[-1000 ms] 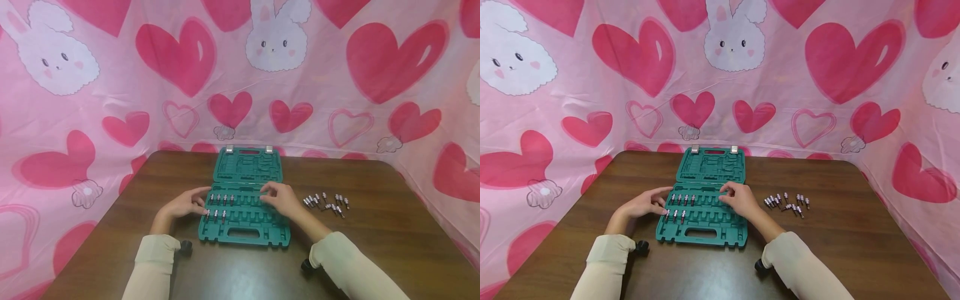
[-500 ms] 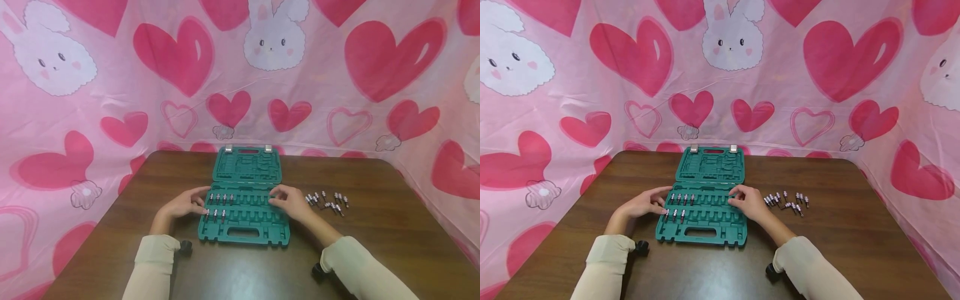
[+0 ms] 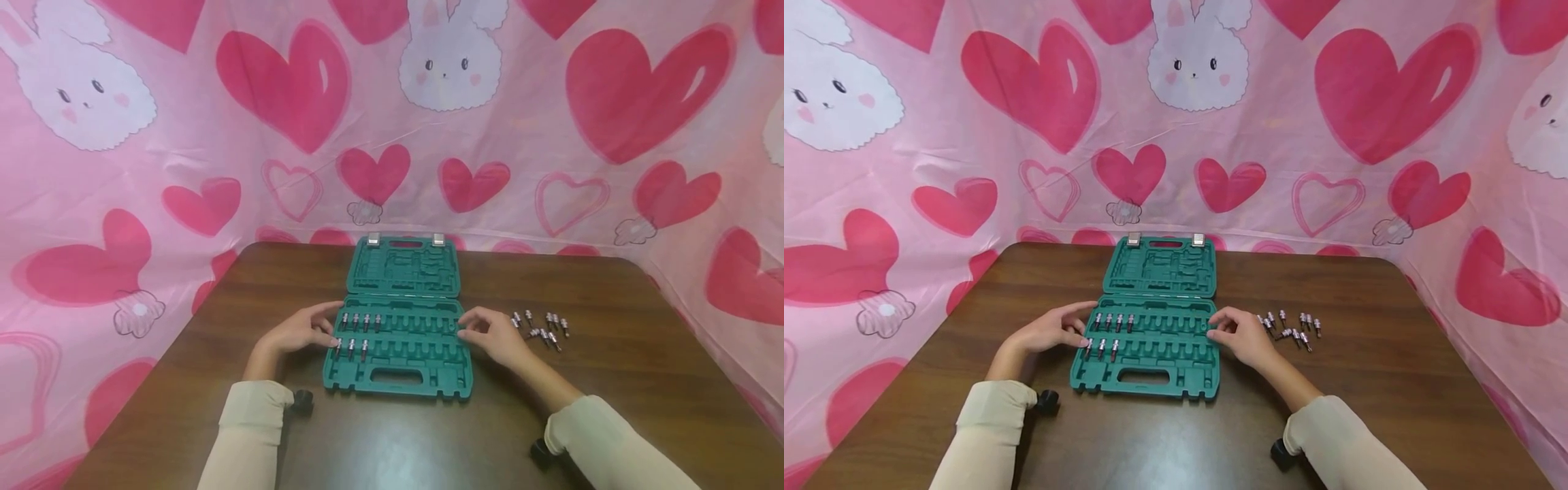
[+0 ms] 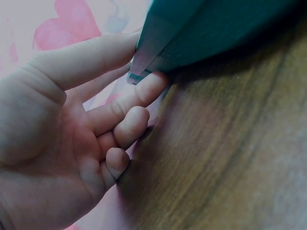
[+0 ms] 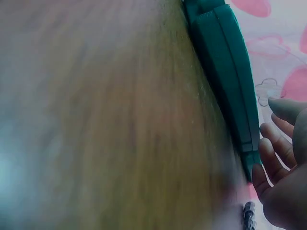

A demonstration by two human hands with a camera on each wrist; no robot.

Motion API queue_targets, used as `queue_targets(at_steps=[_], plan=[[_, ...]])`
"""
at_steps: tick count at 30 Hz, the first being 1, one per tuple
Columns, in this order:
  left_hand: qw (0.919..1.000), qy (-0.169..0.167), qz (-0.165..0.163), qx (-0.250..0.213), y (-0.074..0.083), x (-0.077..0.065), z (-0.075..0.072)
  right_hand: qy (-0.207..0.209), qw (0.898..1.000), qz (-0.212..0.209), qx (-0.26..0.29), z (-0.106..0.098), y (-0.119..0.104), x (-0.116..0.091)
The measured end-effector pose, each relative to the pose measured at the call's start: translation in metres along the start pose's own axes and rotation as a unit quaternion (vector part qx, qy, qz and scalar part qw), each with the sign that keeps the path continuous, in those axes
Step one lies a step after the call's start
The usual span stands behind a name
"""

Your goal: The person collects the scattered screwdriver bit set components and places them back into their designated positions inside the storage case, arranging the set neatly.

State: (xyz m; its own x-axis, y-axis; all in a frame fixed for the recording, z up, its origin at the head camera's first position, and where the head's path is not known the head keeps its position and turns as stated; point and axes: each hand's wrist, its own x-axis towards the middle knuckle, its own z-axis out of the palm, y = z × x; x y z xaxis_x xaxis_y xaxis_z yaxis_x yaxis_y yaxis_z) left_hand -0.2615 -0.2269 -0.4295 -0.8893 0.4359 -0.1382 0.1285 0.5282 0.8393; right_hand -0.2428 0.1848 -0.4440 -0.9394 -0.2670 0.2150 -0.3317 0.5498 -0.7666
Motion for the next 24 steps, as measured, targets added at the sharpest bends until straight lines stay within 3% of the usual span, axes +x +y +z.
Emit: queue_targets(at_steps=[24], plan=[[1.0000,0.003,0.003,-0.002,-0.002,-0.001,0.000,-0.022,0.998,0.001,-0.064,-0.044,0.024,-0.022]])
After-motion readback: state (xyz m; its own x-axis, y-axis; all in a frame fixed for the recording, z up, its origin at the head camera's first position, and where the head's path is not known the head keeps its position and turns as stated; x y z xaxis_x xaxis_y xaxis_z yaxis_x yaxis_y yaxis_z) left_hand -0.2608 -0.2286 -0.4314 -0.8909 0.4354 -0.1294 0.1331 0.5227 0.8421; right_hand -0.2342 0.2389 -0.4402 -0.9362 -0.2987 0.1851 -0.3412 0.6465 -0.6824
